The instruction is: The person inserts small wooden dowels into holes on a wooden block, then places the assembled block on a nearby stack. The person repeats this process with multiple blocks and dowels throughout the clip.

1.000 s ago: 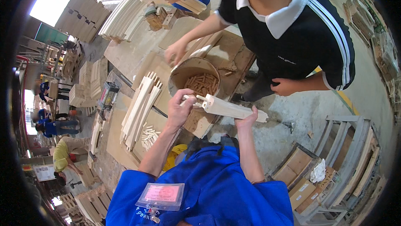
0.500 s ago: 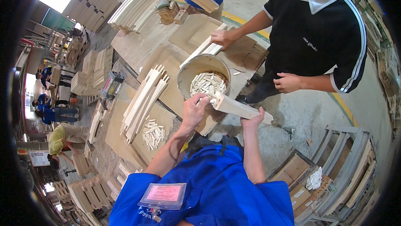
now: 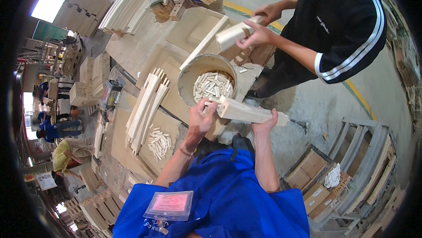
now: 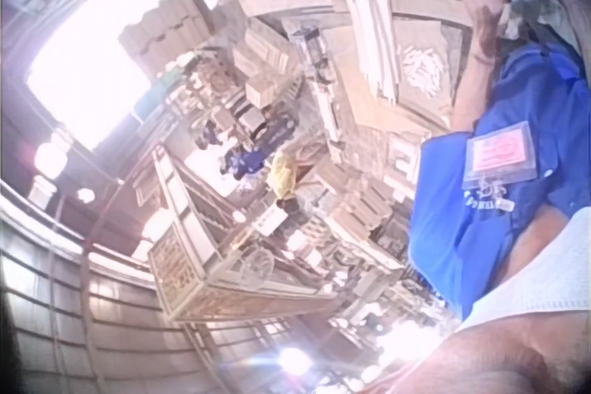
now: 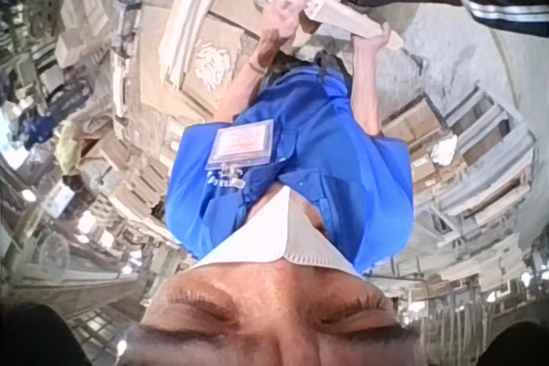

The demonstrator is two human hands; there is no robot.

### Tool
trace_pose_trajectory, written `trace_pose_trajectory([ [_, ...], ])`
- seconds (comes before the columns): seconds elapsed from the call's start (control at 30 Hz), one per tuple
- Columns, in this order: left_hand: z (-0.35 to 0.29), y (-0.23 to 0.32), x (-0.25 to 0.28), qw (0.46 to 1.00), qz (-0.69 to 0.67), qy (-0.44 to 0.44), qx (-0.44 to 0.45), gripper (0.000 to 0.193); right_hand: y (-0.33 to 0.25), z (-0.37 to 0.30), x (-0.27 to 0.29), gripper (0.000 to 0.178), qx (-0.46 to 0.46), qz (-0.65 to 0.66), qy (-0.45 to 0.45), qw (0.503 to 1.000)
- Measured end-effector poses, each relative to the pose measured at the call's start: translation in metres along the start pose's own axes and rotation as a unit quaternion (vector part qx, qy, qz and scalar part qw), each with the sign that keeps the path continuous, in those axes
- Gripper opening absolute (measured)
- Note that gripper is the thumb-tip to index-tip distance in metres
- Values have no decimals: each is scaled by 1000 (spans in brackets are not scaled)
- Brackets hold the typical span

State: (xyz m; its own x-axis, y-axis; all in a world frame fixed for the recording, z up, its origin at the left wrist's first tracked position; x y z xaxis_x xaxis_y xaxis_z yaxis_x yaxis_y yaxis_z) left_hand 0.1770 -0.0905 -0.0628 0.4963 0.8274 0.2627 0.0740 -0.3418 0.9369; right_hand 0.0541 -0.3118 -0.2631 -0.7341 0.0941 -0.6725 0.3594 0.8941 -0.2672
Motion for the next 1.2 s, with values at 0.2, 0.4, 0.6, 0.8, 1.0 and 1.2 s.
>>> trace_pose_trajectory([
  [0.2, -13, 18, 4, 992, 3, 29, -122, 18, 6, -6, -14, 68, -9, -26, -2, 1000],
  [0.4, -3, 6, 0, 999, -50, 11, -15, 17, 3, -2, -5, 68, 13, 3, 3, 1000],
  [0.6, -5, 22, -3, 984, 96, 42, -144, 17, 11, -3, -1, 66, -30, 39, 9, 999],
  [0.8, 4, -3, -3, 996, -67, -37, -40, 19, 10, 1, 3, 58, -46, 49, 14, 998],
  [1.0, -8, -1, 1, 999, -21, -11, -43, 16, 7, -9, -5, 56, -38, 38, 5, 999],
  [1.2, -27, 24, 0, 984, 146, -36, -95, 13, -4, -14, 9, 58, -20, 44, 7, 999],
])
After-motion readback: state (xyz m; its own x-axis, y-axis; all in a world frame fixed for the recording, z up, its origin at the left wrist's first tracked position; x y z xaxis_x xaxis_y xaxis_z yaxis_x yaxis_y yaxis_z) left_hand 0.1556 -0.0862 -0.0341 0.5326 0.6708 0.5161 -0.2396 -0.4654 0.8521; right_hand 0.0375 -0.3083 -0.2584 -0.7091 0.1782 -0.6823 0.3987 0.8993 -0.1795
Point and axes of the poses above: each hand's wrist, its own z-axis towards the middle knuckle, its own x-axis out of the back of the hand, y = z × x, the point moved 8 cm from there along z, towards the middle knuckle, and after that the axes turned 14 degrees about -y, right-handed, at the moved point
